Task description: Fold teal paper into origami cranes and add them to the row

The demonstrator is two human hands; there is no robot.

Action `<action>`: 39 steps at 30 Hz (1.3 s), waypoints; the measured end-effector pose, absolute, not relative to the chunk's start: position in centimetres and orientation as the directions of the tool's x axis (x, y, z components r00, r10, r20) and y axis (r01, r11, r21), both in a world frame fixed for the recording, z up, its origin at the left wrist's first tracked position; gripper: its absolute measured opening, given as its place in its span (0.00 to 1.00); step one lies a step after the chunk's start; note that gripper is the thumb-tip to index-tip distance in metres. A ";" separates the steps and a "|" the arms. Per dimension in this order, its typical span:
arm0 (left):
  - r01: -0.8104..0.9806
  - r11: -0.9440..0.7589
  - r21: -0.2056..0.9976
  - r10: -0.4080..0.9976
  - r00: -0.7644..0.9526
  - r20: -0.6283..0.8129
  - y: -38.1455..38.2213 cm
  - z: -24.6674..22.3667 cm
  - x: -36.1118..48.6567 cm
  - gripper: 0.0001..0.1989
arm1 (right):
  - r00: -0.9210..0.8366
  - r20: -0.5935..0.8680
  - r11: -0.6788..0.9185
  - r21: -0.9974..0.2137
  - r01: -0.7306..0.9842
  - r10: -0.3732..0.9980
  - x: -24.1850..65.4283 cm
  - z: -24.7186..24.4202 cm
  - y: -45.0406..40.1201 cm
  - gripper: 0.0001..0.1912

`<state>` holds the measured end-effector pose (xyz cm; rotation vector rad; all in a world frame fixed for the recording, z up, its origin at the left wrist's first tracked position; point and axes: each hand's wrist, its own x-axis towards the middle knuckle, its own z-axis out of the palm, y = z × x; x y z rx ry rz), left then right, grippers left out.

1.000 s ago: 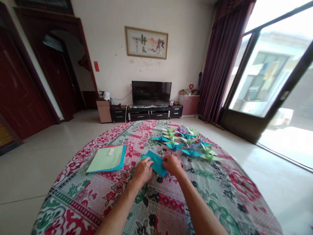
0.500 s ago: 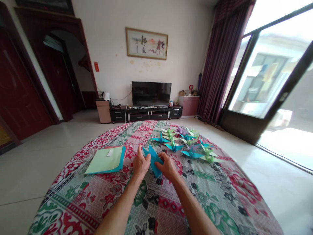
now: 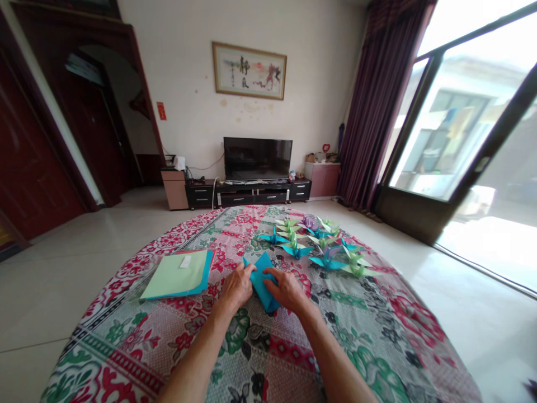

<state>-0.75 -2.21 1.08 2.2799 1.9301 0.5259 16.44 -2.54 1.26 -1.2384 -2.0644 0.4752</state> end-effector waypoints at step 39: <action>0.947 -0.007 0.321 0.957 -0.086 0.276 -0.2 -0.9 -1.8 0.12 | -0.026 0.282 0.154 -0.441 0.884 0.959 18.1 -0.5 0.0 0.08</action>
